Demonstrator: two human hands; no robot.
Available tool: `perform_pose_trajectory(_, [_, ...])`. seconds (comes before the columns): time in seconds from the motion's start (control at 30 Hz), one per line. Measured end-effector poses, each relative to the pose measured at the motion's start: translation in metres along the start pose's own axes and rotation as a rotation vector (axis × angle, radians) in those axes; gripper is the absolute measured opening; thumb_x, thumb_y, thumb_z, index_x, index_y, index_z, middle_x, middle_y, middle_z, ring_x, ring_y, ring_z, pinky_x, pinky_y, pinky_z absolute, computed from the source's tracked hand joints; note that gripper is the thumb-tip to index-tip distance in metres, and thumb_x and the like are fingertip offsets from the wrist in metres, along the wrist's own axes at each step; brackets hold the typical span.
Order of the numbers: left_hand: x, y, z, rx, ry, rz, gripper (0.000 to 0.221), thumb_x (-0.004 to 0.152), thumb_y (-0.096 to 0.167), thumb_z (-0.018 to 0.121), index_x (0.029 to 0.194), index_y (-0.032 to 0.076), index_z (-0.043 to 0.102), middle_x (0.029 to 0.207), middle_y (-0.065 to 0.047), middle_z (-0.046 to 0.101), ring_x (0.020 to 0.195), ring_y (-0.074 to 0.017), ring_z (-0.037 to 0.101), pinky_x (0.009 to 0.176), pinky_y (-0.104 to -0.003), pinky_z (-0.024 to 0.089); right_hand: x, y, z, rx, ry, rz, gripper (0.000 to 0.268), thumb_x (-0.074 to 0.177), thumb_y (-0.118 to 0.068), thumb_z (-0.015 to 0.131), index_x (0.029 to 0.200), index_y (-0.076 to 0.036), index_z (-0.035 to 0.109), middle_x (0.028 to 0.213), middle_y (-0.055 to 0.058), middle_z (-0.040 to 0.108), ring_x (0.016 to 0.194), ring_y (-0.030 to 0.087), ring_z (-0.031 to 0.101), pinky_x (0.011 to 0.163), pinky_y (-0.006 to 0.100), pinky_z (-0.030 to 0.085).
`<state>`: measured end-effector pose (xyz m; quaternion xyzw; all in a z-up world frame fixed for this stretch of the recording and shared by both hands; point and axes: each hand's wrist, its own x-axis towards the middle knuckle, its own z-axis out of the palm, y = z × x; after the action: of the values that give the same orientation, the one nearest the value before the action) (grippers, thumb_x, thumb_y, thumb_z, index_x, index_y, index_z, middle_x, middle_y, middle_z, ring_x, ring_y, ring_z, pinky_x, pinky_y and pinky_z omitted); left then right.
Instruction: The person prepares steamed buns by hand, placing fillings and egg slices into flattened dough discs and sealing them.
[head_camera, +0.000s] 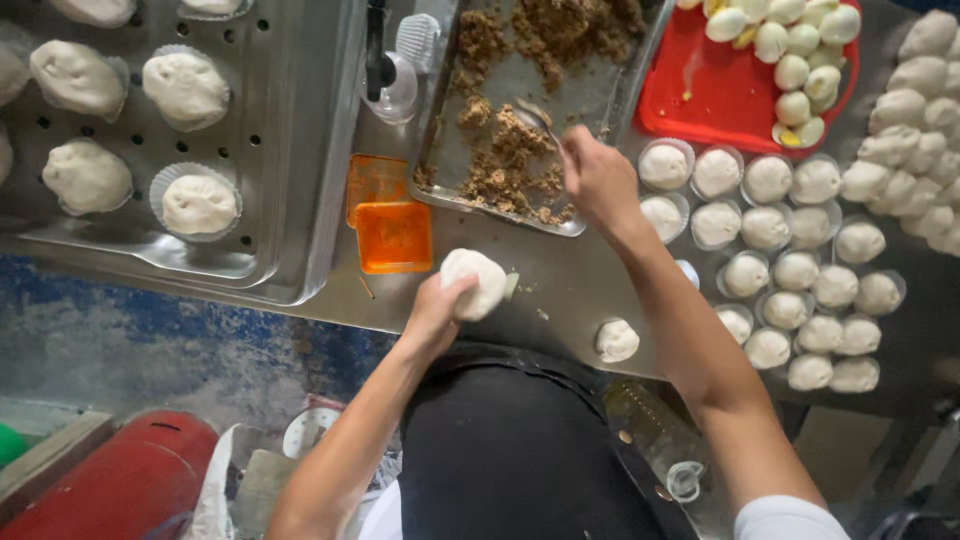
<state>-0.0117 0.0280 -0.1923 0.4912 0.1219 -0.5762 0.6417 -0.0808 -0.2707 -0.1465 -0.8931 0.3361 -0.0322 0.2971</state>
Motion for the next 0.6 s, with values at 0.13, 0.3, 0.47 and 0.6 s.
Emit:
perform_pose_trajectory(0.13, [0.049, -0.016, -0.001, -0.212, 0.097, 0.163, 0.032, 0.095, 0.005, 0.065, 0.125, -0.006, 0.063, 0.119, -0.014, 0.07, 0.105, -0.0233, 0.07, 0.093, -0.038, 0.057, 0.058, -0.017, 0.014, -0.116, 0.006, -0.213, 0.027, 0.103, -0.018, 0.059, 0.129, -0.018, 0.069, 0.1, 0.015, 0.072, 0.091, 0.038, 0.069, 0.076, 0.05, 0.054])
perform_pose_trajectory(0.3, [0.073, -0.007, 0.017, -0.255, 0.215, 0.304, 0.033, 0.093, 0.001, 0.062, 0.125, -0.003, 0.061, 0.117, -0.012, 0.07, 0.103, -0.0232, 0.071, 0.091, -0.038, 0.058, 0.056, -0.006, 0.014, -0.087, -0.272, -0.35, 0.041, 0.092, -0.013, 0.061, 0.128, -0.03, 0.074, 0.107, 0.009, 0.075, 0.092, 0.034, 0.072, 0.076, 0.046, 0.057])
perform_pose_trajectory(0.47, [0.067, 0.004, 0.021, -0.356, 0.146, 0.224, 0.027, 0.103, 0.009, 0.058, 0.124, -0.008, 0.062, 0.114, -0.015, 0.071, 0.101, -0.0232, 0.071, 0.089, -0.037, 0.057, 0.011, 0.013, 0.027, 0.01, -0.363, -0.255, 0.032, 0.092, -0.018, 0.069, 0.121, -0.025, 0.077, 0.098, 0.012, 0.076, 0.084, 0.032, 0.072, 0.071, 0.04, 0.056])
perform_pose_trajectory(0.6, [0.065, 0.011, 0.024, -0.294, 0.124, 0.245, 0.03, 0.105, 0.014, 0.055, 0.123, -0.01, 0.062, 0.114, -0.015, 0.072, 0.1, -0.0232, 0.071, 0.088, -0.037, 0.058, 0.005, 0.016, 0.036, 0.261, -0.565, 0.081, 0.032, 0.097, -0.014, 0.065, 0.127, -0.019, 0.075, 0.075, 0.008, 0.072, 0.066, 0.015, 0.06, 0.063, 0.03, 0.05])
